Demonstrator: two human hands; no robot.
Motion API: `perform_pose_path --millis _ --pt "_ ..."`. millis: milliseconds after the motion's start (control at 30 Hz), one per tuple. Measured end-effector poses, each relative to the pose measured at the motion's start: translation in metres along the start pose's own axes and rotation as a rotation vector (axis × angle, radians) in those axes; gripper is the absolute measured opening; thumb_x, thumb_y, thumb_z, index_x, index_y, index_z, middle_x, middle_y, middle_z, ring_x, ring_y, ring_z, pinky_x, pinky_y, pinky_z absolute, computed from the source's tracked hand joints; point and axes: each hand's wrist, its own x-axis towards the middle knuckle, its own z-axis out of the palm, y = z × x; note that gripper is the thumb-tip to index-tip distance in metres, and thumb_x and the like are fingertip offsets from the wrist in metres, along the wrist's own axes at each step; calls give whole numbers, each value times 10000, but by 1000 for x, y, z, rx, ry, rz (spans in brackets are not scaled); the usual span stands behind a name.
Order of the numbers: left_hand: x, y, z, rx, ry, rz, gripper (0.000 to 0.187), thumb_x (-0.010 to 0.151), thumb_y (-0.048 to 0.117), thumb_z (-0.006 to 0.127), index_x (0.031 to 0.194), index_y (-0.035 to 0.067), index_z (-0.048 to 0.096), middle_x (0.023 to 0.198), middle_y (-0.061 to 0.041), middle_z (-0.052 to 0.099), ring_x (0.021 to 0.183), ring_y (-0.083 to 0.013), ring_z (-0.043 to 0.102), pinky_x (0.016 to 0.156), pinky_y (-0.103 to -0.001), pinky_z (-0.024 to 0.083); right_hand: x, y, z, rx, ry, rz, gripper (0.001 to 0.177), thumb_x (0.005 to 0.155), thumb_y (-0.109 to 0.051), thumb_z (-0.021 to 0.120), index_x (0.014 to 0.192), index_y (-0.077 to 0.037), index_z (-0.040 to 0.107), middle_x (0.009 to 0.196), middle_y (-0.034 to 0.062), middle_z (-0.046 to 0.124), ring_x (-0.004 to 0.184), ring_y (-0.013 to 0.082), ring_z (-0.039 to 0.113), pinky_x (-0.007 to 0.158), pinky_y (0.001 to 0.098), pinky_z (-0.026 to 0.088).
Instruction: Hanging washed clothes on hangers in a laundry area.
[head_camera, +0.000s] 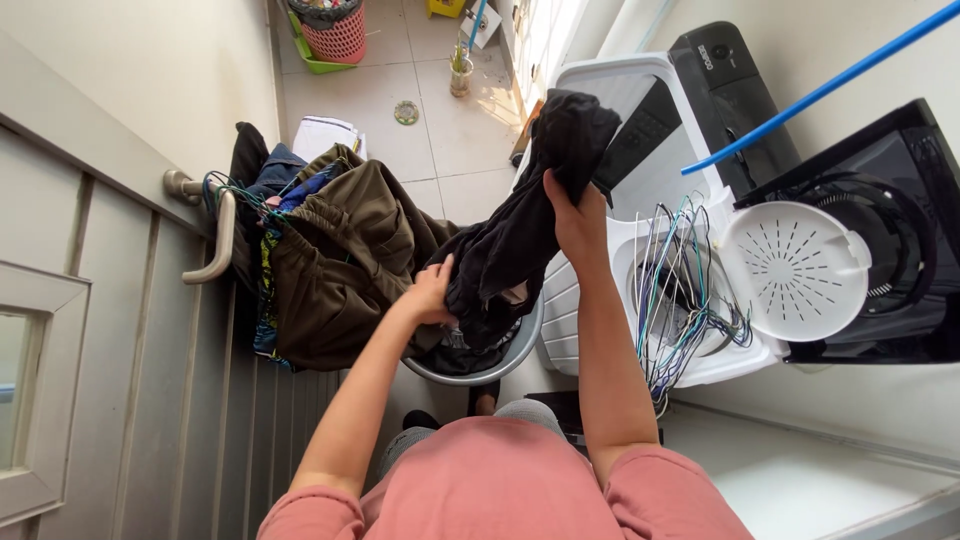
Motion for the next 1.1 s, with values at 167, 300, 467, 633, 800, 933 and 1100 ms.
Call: perform_pose_path --millis 167,300,467,633,800,933,1100 --pt "-5 35 -12 -367 375 347 746 760 73 762 1427 33 431 1394 -208 494 1291 -406 521 1085 -422 444 12 -11 0 -115 -90 110 522 973 -457 645 1127 38 707 942 168 761 936 211 713 855 345 522" --pt "-12 57 -45 -464 460 314 380 839 49 617 1218 27 623 1136 -182 687 1091 -374 663 917 -403 516 26 46 11 -285 -236 189 680 924 -566 602 1349 -36 633 1145 217 705 1139 359 664 970 383 490" --pt "-11 94 -71 -510 503 6 213 937 188 614 1003 -10 660 861 -234 691 840 -425 680 773 -440 516 18 129 31 -578 -487 209 901 933 -585 714 1499 40 395 1394 330 534 1328 436 537 1098 409 438" --pt "13 90 -63 -511 571 -41 213 850 135 587 952 -33 668 893 -289 682 892 -479 663 791 -463 525 -17 65 26 -130 -813 17 1037 784 -431 777 1616 -87 262 1555 218 477 1404 374 556 1088 394 499" --pt "17 86 -63 -464 550 1 225 761 55 593 952 -56 635 905 -310 679 948 -491 657 815 -479 526 -42 14 46 -112 -750 -418 1250 583 -267 990 1556 -104 222 1415 277 461 1304 471 498 1075 477 433" --pt "3 81 -72 -400 568 93 264 724 19 603 976 -61 607 907 -304 677 948 -488 652 809 -484 525 -42 35 78 -207 -555 -258 903 649 -205 901 1386 -82 393 1261 240 583 1160 434 599 965 456 504" --pt "-22 66 -86 -187 655 224 304 790 18 702 1080 32 612 1011 -175 699 992 -408 675 818 -472 535 -25 23 70 -319 -621 -275 548 708 57 598 1239 -77 608 1080 198 688 1051 397 647 924 422 512"
